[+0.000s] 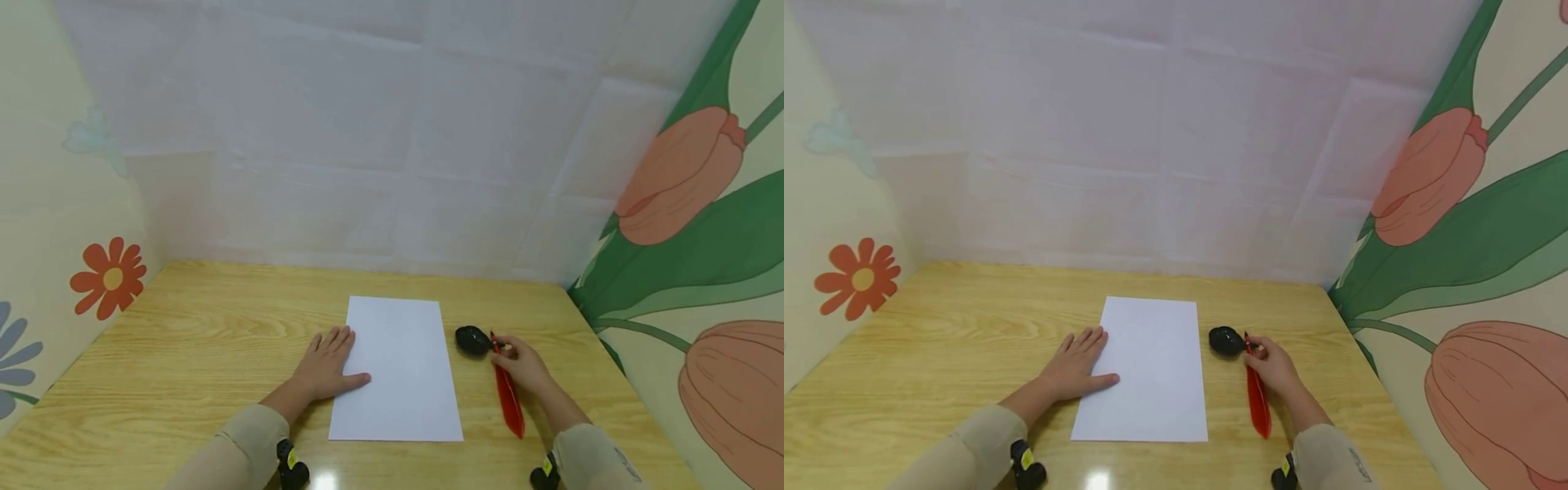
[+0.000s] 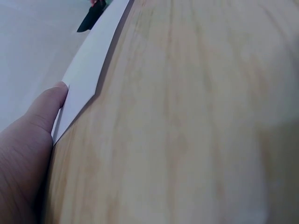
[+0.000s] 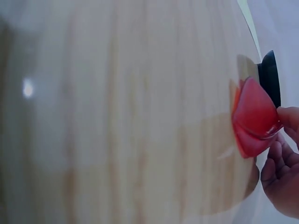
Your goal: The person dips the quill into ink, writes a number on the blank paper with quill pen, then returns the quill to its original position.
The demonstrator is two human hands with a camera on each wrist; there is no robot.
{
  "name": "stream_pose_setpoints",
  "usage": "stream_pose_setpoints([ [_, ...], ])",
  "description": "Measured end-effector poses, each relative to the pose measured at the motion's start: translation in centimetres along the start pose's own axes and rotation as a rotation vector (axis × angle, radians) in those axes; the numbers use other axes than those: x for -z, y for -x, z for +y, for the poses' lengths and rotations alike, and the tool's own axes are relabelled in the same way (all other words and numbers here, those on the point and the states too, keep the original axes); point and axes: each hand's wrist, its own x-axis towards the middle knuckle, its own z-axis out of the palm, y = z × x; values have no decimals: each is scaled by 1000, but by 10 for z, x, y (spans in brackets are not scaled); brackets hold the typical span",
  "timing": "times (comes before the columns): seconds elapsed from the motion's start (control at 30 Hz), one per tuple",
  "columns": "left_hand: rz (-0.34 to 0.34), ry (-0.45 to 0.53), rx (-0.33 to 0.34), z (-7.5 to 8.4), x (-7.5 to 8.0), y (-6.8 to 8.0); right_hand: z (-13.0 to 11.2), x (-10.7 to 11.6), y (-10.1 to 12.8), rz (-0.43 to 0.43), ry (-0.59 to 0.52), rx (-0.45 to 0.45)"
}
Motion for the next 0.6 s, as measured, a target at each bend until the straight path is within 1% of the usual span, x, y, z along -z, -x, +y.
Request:
stream_pose_setpoints([
  [0.13, 0, -9, 3, 0, 0, 0, 1, 0, 0, 21, -10, 11],
  [0.3, 4, -13, 6, 0, 2, 0, 2, 1, 1, 54, -49, 28],
  [0.5, 6, -16, 6, 1, 2, 1, -5, 0, 2, 104, -90, 47],
  [0.6, 7, -11, 6, 1, 3, 1, -9, -1, 3, 107, -101, 60],
])
